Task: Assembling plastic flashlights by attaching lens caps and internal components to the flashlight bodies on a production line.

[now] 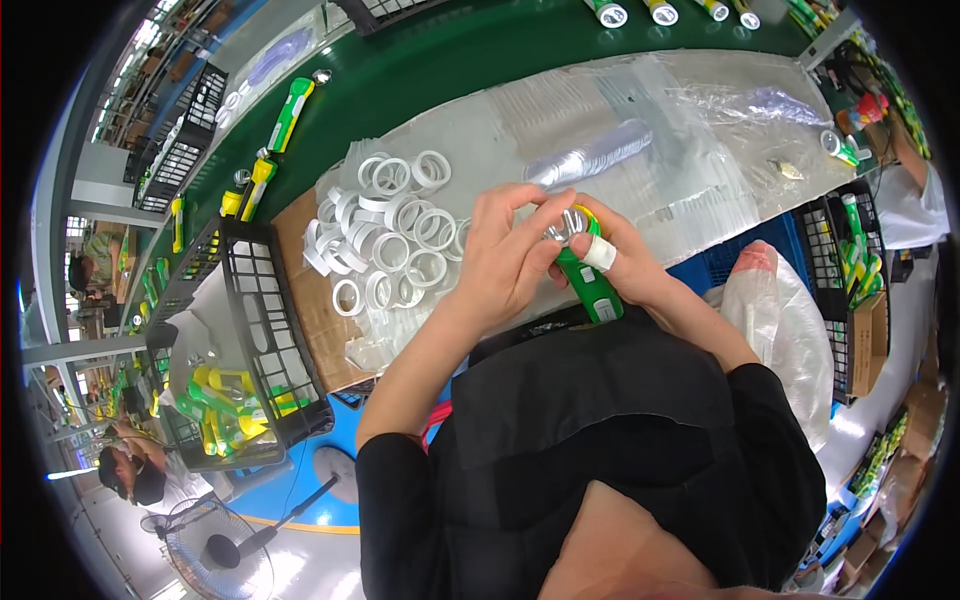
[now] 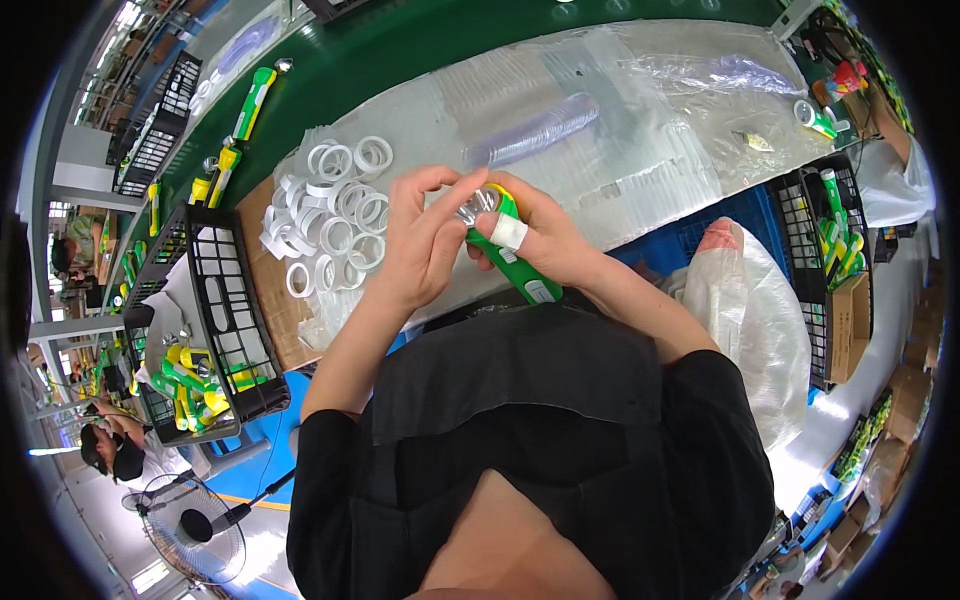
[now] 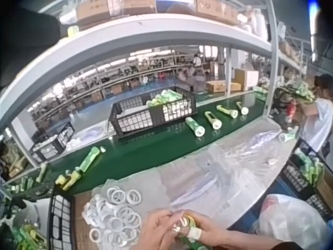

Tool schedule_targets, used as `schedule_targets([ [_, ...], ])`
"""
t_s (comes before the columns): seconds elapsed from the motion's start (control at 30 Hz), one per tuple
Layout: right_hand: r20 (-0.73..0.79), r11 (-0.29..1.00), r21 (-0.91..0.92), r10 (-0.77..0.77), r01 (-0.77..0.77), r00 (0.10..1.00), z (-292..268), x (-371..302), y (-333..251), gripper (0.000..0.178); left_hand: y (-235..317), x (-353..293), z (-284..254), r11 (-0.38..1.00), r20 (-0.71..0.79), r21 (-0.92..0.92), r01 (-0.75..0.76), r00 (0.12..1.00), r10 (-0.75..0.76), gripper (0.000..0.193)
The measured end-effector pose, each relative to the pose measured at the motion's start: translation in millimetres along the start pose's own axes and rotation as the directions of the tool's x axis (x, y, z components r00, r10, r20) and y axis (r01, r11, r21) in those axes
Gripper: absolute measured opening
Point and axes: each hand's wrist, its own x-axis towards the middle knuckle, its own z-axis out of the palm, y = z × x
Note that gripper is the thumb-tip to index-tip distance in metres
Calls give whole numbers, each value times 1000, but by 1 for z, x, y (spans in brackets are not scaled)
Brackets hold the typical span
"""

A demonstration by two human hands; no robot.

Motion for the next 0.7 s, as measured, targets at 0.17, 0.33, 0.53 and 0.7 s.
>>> schedule_targets([
  [0.17,82,999,9,36,-36,996,5,1,15,41,-6,-15,12,992,-96,-123,-25,995,13,29],
  [0.33,-76,989,-126,-89,79,993,11,8,29,36,-14,-13,16,986,-180,-126,-110,980,87,29],
  [0.53,52,991,81,-115,110,992,0,24,3,35,-12,-19,-28,995,-31,93,40,999,-37,54],
  [0.7,-31,982,-87,-172,169,985,-6,43,-8,59,-27,-30,-59,895,285,427,129,920,-269,84],
])
